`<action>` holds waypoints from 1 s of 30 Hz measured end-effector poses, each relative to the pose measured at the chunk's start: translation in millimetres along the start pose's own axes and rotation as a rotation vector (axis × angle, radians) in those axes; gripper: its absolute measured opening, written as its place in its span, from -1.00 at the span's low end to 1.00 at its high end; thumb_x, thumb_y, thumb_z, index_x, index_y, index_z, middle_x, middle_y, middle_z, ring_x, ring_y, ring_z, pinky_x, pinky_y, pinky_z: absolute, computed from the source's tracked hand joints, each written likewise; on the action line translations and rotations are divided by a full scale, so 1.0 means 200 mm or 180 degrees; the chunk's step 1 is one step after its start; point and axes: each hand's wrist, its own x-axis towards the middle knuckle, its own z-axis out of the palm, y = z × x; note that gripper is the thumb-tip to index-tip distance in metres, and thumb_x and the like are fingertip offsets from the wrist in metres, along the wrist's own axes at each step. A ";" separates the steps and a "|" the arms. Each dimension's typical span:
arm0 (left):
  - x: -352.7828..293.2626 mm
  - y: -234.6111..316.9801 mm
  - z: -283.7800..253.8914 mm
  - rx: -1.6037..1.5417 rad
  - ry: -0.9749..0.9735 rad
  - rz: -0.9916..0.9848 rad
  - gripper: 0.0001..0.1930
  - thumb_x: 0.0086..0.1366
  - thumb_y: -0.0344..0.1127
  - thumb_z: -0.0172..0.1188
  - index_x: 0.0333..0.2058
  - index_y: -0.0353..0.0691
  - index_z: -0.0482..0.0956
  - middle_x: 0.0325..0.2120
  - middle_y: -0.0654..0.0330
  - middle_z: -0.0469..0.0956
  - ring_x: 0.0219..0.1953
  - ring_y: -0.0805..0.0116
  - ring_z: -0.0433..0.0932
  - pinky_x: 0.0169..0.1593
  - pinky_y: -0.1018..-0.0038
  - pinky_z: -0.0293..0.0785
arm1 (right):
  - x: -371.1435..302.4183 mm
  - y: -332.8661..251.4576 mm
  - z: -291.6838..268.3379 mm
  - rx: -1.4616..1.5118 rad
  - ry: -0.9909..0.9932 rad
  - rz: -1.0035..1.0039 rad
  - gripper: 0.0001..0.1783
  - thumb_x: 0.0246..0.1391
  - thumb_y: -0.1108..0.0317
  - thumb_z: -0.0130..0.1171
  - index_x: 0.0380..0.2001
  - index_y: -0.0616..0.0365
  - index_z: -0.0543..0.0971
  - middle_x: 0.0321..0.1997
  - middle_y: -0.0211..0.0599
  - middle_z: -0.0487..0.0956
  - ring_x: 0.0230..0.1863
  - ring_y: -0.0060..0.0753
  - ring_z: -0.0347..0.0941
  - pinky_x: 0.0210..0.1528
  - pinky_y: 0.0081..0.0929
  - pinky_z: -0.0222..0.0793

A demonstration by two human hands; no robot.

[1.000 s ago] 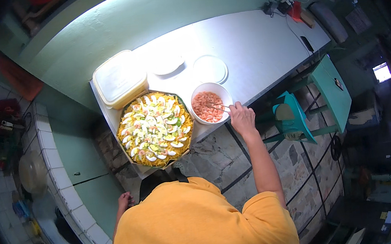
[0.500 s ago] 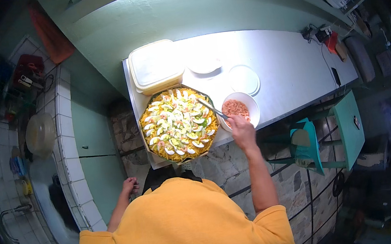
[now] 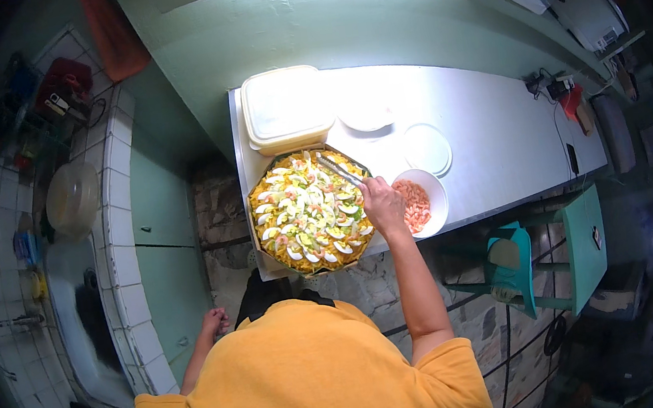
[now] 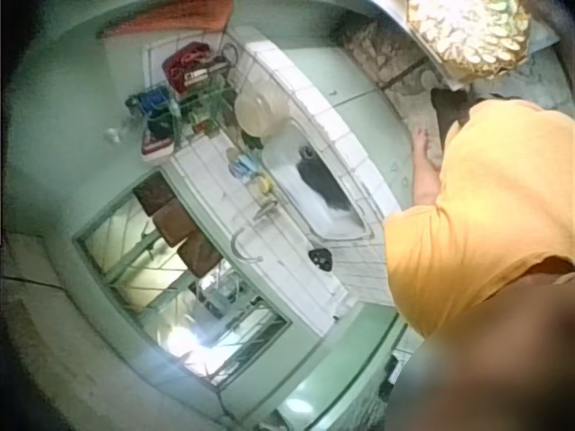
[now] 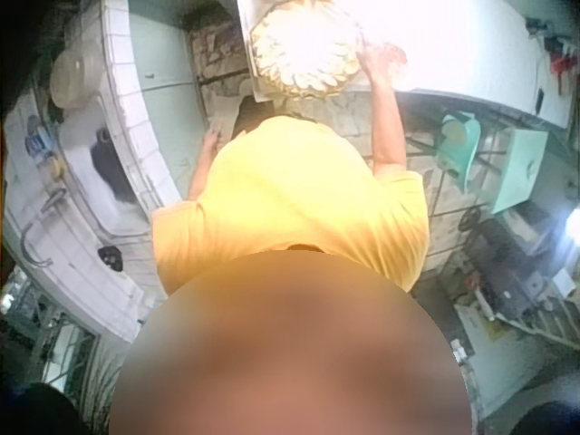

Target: The person receives a large round dish topped with sliced eggs and vegetables, then uses tongs to add shrimp and fried noodles from separate containers onto the dish. The person places the completed dish on a countertop.

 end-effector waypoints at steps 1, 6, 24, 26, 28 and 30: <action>-0.01 -0.01 0.00 0.0046 0.0051 -0.0118 -0.78 0.40 -0.09 0.09 -0.07 0.04 0.51 -0.35 0.38 0.58 -0.44 0.46 0.56 -0.41 0.44 0.47 | 0.01 -0.02 0.01 -0.0019 -0.0071 -0.0017 -0.72 0.27 0.15 0.04 -0.24 0.06 0.63 -0.23 -0.23 0.62 -0.24 -0.03 0.58 -0.18 -0.14 0.46; 0.01 0.03 0.02 -0.0021 -0.0003 0.0101 -0.77 0.40 -0.11 0.07 -0.04 0.02 0.52 -0.33 0.38 0.58 -0.42 0.47 0.56 -0.39 0.44 0.49 | 0.08 -0.10 0.06 -0.0143 -0.0185 -0.0204 -0.74 0.26 0.15 0.06 -0.23 0.05 0.63 -0.25 -0.28 0.61 -0.24 -0.08 0.57 -0.19 -0.19 0.45; 0.05 0.09 0.01 -0.0155 -0.0060 0.0144 -0.76 0.39 -0.12 0.10 -0.03 0.02 0.49 -0.35 0.36 0.56 -0.47 0.48 0.54 -0.47 0.47 0.46 | -0.04 0.05 -0.20 0.0507 0.0942 -0.0216 -0.74 0.28 0.22 0.02 -0.22 0.12 0.62 -0.29 -0.13 0.60 -0.23 0.00 0.56 -0.19 -0.18 0.44; 0.06 0.05 -0.01 -0.0117 -0.0120 0.0186 -0.77 0.39 -0.13 0.10 -0.05 0.01 0.49 -0.36 0.35 0.55 -0.48 0.46 0.54 -0.47 0.43 0.46 | -0.13 0.21 -0.35 0.0542 0.1486 0.0021 -0.74 0.28 0.25 0.02 -0.22 0.15 0.63 -0.29 -0.10 0.61 -0.21 0.02 0.56 -0.19 -0.20 0.45; 0.06 0.02 -0.03 0.0039 -0.0186 0.0215 -0.79 0.39 -0.14 0.08 -0.07 0.01 0.49 -0.37 0.36 0.55 -0.49 0.45 0.53 -0.48 0.39 0.46 | -0.25 0.36 -0.47 0.0095 0.1176 0.0657 -0.74 0.27 0.24 0.03 -0.20 0.13 0.63 -0.25 -0.11 0.61 -0.19 0.03 0.56 -0.17 -0.17 0.45; 0.06 0.00 -0.04 0.0220 -0.0206 0.0189 -0.81 0.40 -0.15 0.07 -0.08 0.01 0.49 -0.39 0.36 0.54 -0.50 0.43 0.53 -0.48 0.37 0.46 | -0.36 0.45 -0.48 -0.0261 0.0861 0.1006 -0.74 0.25 0.23 0.04 -0.18 0.11 0.63 -0.21 -0.12 0.61 -0.18 0.04 0.56 -0.15 -0.13 0.46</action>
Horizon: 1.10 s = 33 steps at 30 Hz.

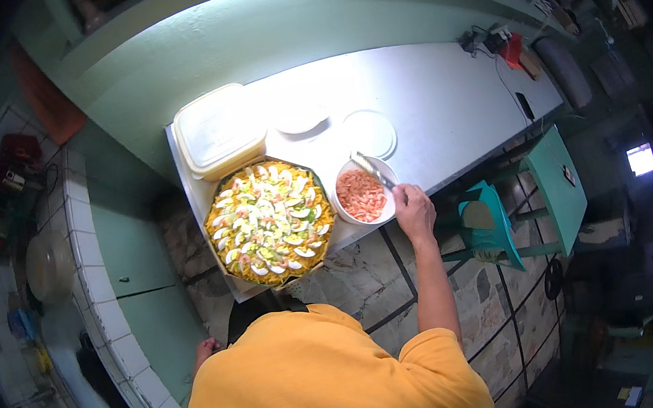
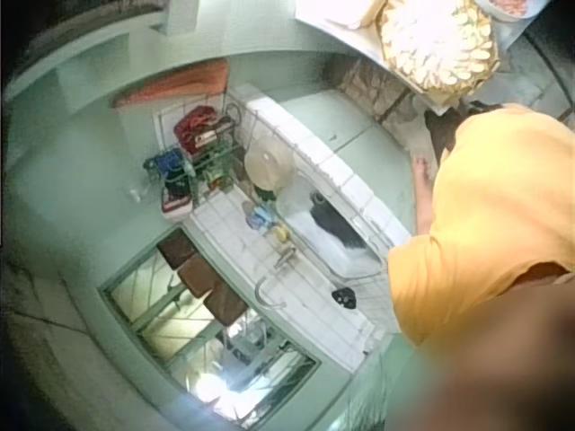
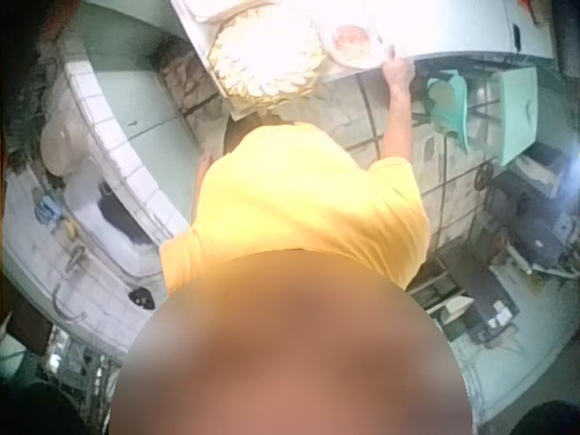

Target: The person receives a large round dish topped with sliced eggs and vegetables, then uses tongs to add shrimp and fried noodles from separate containers onto the dish. The person places the completed dish on a countertop.

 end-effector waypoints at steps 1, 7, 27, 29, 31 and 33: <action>0.00 0.00 0.00 -0.0005 -0.0009 -0.0049 -0.81 0.40 -0.15 0.07 -0.08 0.01 0.49 -0.39 0.36 0.54 -0.50 0.43 0.54 -0.48 0.37 0.46 | -0.04 0.04 0.00 -0.0206 -0.0147 0.0054 -0.74 0.25 0.22 0.04 -0.18 0.10 0.63 -0.19 -0.13 0.60 -0.19 0.04 0.56 -0.15 -0.11 0.46; 0.03 0.11 0.01 0.0108 0.0035 0.0078 -0.80 0.40 -0.14 0.08 -0.09 -0.02 0.49 -0.42 0.36 0.54 -0.50 0.44 0.55 -0.49 0.40 0.46 | -0.10 0.10 0.07 -0.0600 -0.0584 0.0137 -0.73 0.23 0.16 0.07 -0.25 0.10 0.62 -0.19 -0.14 0.57 -0.25 0.15 0.57 -0.16 0.01 0.45; -0.03 0.15 0.11 0.0064 0.0166 -0.0112 -0.76 0.39 -0.12 0.06 -0.03 0.01 0.51 -0.30 0.37 0.57 -0.39 0.49 0.55 -0.37 0.44 0.48 | -0.37 -0.41 0.14 0.1642 -0.0998 -0.0957 -0.84 0.18 0.36 0.18 -0.21 0.12 0.64 -0.37 -0.23 0.60 -0.39 -0.20 0.57 -0.33 -0.40 0.43; -0.04 0.15 0.12 -0.0085 0.0149 -0.0024 -0.76 0.40 -0.11 0.06 -0.03 0.01 0.51 -0.31 0.38 0.57 -0.39 0.49 0.55 -0.37 0.44 0.47 | -0.40 -0.49 0.22 0.1384 -0.1146 -0.1178 -0.84 0.18 0.32 0.18 -0.22 0.10 0.64 -0.38 -0.26 0.59 -0.40 -0.16 0.55 -0.36 -0.34 0.42; -0.05 0.14 0.12 -0.0152 0.0165 -0.0029 -0.76 0.40 -0.11 0.06 -0.04 0.02 0.51 -0.31 0.39 0.57 -0.40 0.50 0.54 -0.37 0.45 0.47 | -0.42 -0.58 0.31 0.1158 -0.1198 -0.1425 -0.84 0.18 0.29 0.17 -0.23 0.07 0.63 -0.39 -0.29 0.57 -0.41 -0.13 0.54 -0.38 -0.29 0.41; -0.06 0.13 0.12 -0.0165 0.0203 -0.0141 -0.76 0.40 -0.11 0.07 -0.04 0.02 0.51 -0.32 0.40 0.57 -0.40 0.50 0.54 -0.38 0.46 0.46 | -0.42 -0.65 0.38 0.0952 -0.1141 -0.1703 -0.84 0.19 0.26 0.17 -0.23 0.04 0.62 -0.39 -0.30 0.54 -0.43 -0.12 0.53 -0.41 -0.24 0.40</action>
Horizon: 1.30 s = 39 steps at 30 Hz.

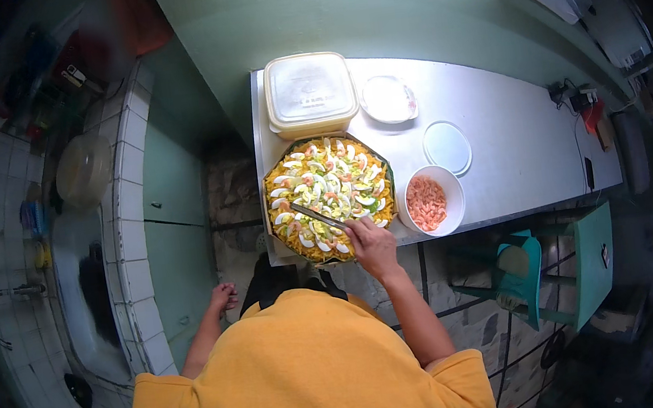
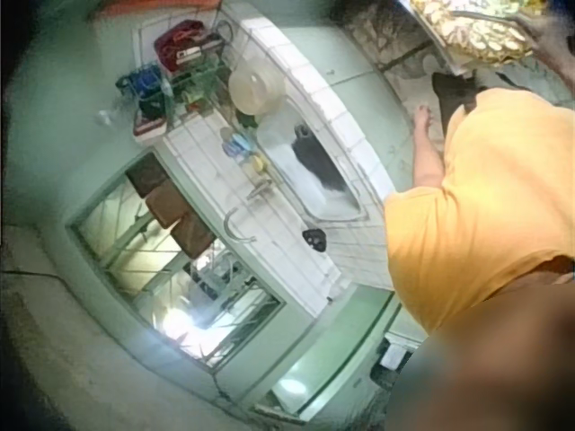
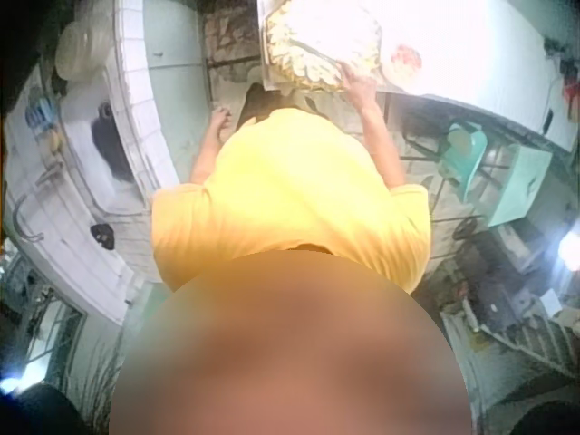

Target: The person receives a large round dish topped with sliced eggs and vegetables, then uses tongs to add shrimp and fried noodles from separate containers onto the dish. The person places the completed dish on a countertop.

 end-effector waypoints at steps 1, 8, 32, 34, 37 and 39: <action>0.00 -0.01 0.00 -0.0049 -0.0039 0.0056 -0.76 0.40 -0.10 0.07 -0.04 0.03 0.51 -0.32 0.40 0.57 -0.41 0.50 0.54 -0.38 0.46 0.46 | 0.03 -0.01 0.02 -0.0201 -0.0060 -0.0084 -0.84 0.19 0.26 0.17 -0.23 0.04 0.61 -0.39 -0.30 0.53 -0.44 -0.12 0.53 -0.41 -0.24 0.41; -0.04 -0.13 -0.03 -0.0246 0.0026 -0.0035 -0.78 0.40 -0.13 0.06 -0.05 0.02 0.51 -0.34 0.38 0.57 -0.43 0.50 0.53 -0.39 0.46 0.45 | 0.12 -0.03 -0.01 -0.0483 -0.0213 -0.0179 -0.84 0.20 0.25 0.16 -0.24 0.06 0.59 -0.35 -0.30 0.55 -0.45 -0.09 0.54 -0.42 -0.22 0.43; 0.02 0.03 -0.02 -0.0107 -0.0112 0.0296 -0.75 0.41 -0.10 0.06 -0.03 0.01 0.50 -0.32 0.37 0.57 -0.40 0.49 0.54 -0.36 0.45 0.47 | 0.19 -0.12 0.04 -0.1101 -0.0298 -0.0625 -0.84 0.20 0.21 0.14 -0.27 0.03 0.55 -0.43 -0.33 0.49 -0.52 -0.16 0.51 -0.49 -0.26 0.41; 0.00 0.03 -0.02 -0.0133 -0.0091 0.0282 -0.74 0.41 -0.09 0.06 -0.02 0.00 0.50 -0.32 0.36 0.57 -0.39 0.47 0.55 -0.36 0.44 0.49 | 0.21 -0.13 0.03 -0.1147 -0.0386 -0.0556 -0.85 0.21 0.21 0.14 -0.28 0.01 0.57 -0.42 -0.34 0.51 -0.51 -0.15 0.52 -0.48 -0.25 0.42; -0.01 -0.01 -0.04 -0.0123 -0.0042 0.0177 -0.75 0.41 -0.10 0.06 -0.03 0.00 0.49 -0.31 0.37 0.57 -0.39 0.46 0.55 -0.36 0.44 0.46 | 0.20 -0.11 -0.04 -0.0830 -0.0310 -0.0349 -0.85 0.21 0.21 0.14 -0.30 0.01 0.57 -0.40 -0.34 0.53 -0.49 -0.14 0.54 -0.47 -0.23 0.43; -0.02 -0.07 -0.05 -0.0091 0.0036 -0.0035 -0.77 0.40 -0.10 0.05 -0.05 0.02 0.50 -0.31 0.39 0.57 -0.41 0.49 0.54 -0.37 0.46 0.42 | 0.16 -0.09 -0.12 -0.0605 -0.0262 -0.0158 -0.85 0.22 0.22 0.12 -0.26 0.02 0.58 -0.38 -0.34 0.53 -0.47 -0.14 0.54 -0.46 -0.25 0.41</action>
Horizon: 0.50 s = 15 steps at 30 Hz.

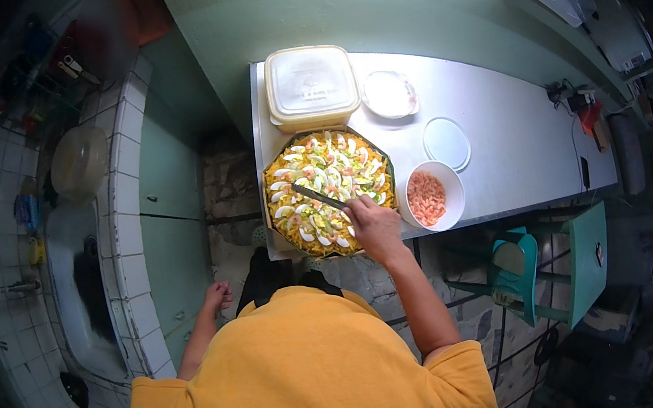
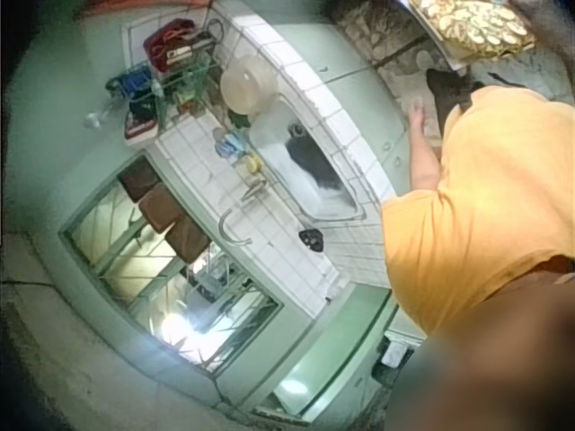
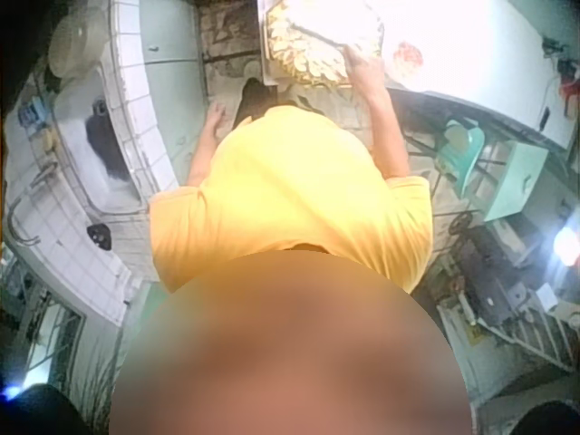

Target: The person receives a large round dish topped with sliced eggs and vegetables, then uses tongs to add shrimp and fried noodles from separate containers onto the dish. The person places the completed dish on a countertop.

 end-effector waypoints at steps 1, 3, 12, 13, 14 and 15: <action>0.00 -0.04 -0.01 0.0001 -0.0028 0.0046 -0.77 0.40 -0.10 0.06 -0.05 0.01 0.50 -0.31 0.38 0.57 -0.41 0.48 0.54 -0.38 0.45 0.42 | -0.04 0.02 -0.04 0.0148 0.0048 0.0091 -0.84 0.23 0.22 0.11 -0.24 0.02 0.59 -0.37 -0.33 0.54 -0.45 -0.14 0.54 -0.45 -0.24 0.41; 0.01 -0.10 -0.02 0.0002 -0.0042 -0.0187 -0.76 0.40 -0.09 0.07 -0.06 0.01 0.50 -0.32 0.38 0.57 -0.41 0.47 0.54 -0.40 0.43 0.43 | -0.13 0.07 -0.10 0.0392 0.0104 0.0315 -0.81 0.23 0.21 0.12 -0.22 0.03 0.62 -0.36 -0.30 0.56 -0.40 -0.13 0.55 -0.41 -0.25 0.41; 0.11 -0.03 0.01 0.0299 -0.0113 -0.0003 -0.76 0.40 -0.09 0.06 -0.05 0.01 0.51 -0.33 0.36 0.58 -0.40 0.47 0.55 -0.38 0.42 0.46 | -0.39 0.08 -0.01 0.0721 -0.0124 0.0708 -0.82 0.20 0.22 0.15 -0.27 0.04 0.63 -0.36 -0.31 0.58 -0.38 -0.08 0.55 -0.35 -0.24 0.43; 0.12 0.01 0.02 0.0295 -0.0156 0.0181 -0.76 0.40 -0.09 0.06 -0.04 0.01 0.51 -0.33 0.37 0.58 -0.40 0.48 0.55 -0.37 0.42 0.46 | -0.40 0.08 -0.01 0.0576 -0.0124 0.0711 -0.83 0.21 0.22 0.14 -0.27 0.04 0.63 -0.35 -0.31 0.58 -0.38 -0.08 0.55 -0.35 -0.25 0.43; 0.13 0.05 0.03 0.0261 -0.0168 0.0270 -0.75 0.40 -0.09 0.06 -0.04 0.01 0.51 -0.32 0.37 0.58 -0.40 0.49 0.55 -0.37 0.43 0.46 | -0.41 0.08 0.00 0.0418 -0.0137 0.0744 -0.83 0.21 0.22 0.14 -0.27 0.04 0.62 -0.35 -0.32 0.58 -0.38 -0.08 0.55 -0.34 -0.25 0.43; 0.13 0.09 0.04 0.0218 -0.0152 0.0244 -0.75 0.41 -0.09 0.06 -0.04 0.02 0.51 -0.32 0.37 0.58 -0.40 0.49 0.55 -0.37 0.43 0.46 | -0.41 0.08 -0.01 0.0460 -0.0084 0.0704 -0.83 0.21 0.22 0.14 -0.26 0.04 0.62 -0.35 -0.32 0.57 -0.38 -0.08 0.55 -0.35 -0.25 0.43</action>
